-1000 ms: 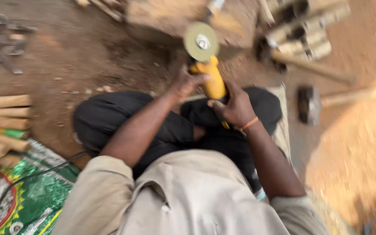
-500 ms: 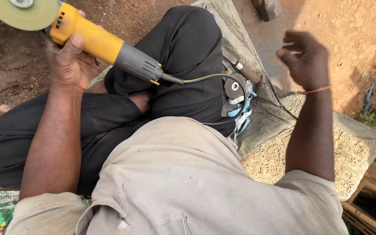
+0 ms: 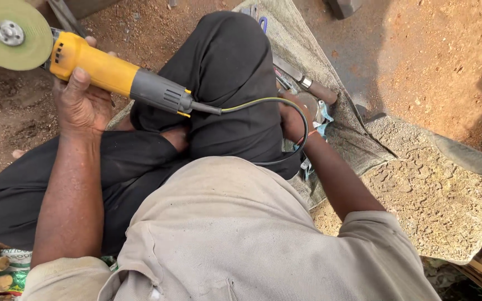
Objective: The recorder uses an angle grinder to sharpen the end of a long metal bar held with tongs.
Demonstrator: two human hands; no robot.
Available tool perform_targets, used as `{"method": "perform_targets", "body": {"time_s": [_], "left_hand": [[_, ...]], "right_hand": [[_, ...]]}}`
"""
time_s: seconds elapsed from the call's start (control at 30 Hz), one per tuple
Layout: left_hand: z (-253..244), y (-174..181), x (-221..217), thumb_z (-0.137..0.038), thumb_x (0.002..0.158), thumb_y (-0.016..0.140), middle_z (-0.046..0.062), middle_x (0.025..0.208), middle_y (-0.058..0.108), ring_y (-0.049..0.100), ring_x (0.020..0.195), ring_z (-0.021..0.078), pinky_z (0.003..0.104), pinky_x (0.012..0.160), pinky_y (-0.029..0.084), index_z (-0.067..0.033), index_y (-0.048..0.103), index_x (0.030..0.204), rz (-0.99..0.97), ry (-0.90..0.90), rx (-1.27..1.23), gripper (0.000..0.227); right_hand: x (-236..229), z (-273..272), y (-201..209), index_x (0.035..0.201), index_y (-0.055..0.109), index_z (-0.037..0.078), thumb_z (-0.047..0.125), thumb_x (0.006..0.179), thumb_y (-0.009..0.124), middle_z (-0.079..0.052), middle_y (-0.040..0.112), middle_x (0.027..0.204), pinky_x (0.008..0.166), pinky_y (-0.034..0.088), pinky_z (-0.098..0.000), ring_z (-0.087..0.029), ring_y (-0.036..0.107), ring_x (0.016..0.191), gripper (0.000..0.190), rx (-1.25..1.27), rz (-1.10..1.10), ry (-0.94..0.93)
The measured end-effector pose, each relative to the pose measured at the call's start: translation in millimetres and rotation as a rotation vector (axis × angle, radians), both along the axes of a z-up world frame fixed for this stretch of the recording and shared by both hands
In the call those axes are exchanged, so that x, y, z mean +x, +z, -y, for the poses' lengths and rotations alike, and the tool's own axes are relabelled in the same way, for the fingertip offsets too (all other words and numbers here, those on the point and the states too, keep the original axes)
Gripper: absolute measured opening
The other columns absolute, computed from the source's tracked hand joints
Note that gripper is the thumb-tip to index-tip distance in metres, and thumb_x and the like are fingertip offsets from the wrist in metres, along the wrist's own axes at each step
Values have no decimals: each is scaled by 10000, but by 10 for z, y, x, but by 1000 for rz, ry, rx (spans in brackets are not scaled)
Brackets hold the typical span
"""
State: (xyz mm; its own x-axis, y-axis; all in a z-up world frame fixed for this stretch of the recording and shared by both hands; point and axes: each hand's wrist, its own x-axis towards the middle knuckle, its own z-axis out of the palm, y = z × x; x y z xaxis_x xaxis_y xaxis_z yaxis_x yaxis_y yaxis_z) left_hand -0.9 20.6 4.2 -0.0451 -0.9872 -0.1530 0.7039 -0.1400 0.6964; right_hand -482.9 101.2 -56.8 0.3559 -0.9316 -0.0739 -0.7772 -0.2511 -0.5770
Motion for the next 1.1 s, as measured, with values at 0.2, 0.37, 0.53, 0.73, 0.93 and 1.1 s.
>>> {"method": "perform_targets", "body": {"time_s": [0.2,0.37,0.53,0.73,0.93,1.1], "left_hand": [[-1,78,-41,-184,941,910,118,1410,627,686,1238,291,451,1110,597,-82,465,1524,22,-11,48,741],[18,171,-84,-218,945,925,125,1391,612,686,1233,298,444,1139,601,-62,469,1506,52,-2,32,739],[-44,362,-160,-240,919,933,142,1415,627,688,1204,312,457,1081,609,-55,473,1525,131,24,74,783],[-76,444,-154,-238,931,935,126,1361,587,673,1168,304,466,1075,628,-52,448,1480,130,3,38,757],[-202,772,-303,-198,990,920,140,1398,577,666,1184,313,445,1092,611,-49,450,1481,236,-18,-9,696],[-275,806,-332,-172,975,901,137,1411,578,688,1255,333,456,1077,614,-16,466,1524,253,-9,-61,718]], "right_hand": [[267,177,-375,1417,603,72,298,947,648,-180,496,1533,1161,303,-580,-372,408,1441,524,-275,-170,43],[310,458,-321,1492,583,98,392,947,621,-167,375,1623,1240,92,-603,-373,172,1557,621,-269,-186,174],[-100,499,-211,1424,649,264,404,921,644,-16,347,1684,1258,43,-624,-333,103,1604,522,-415,-524,229],[-500,530,-116,1251,734,289,368,790,813,7,375,1667,1264,119,-615,-415,195,1578,475,-82,-170,213],[-906,542,-25,1265,712,268,102,1023,704,-46,565,1536,1223,432,-468,-329,469,1541,293,-111,402,-271],[-806,745,-20,1147,776,153,114,934,857,-65,681,1367,1207,417,-495,-312,541,1423,231,-308,91,-249]]}}
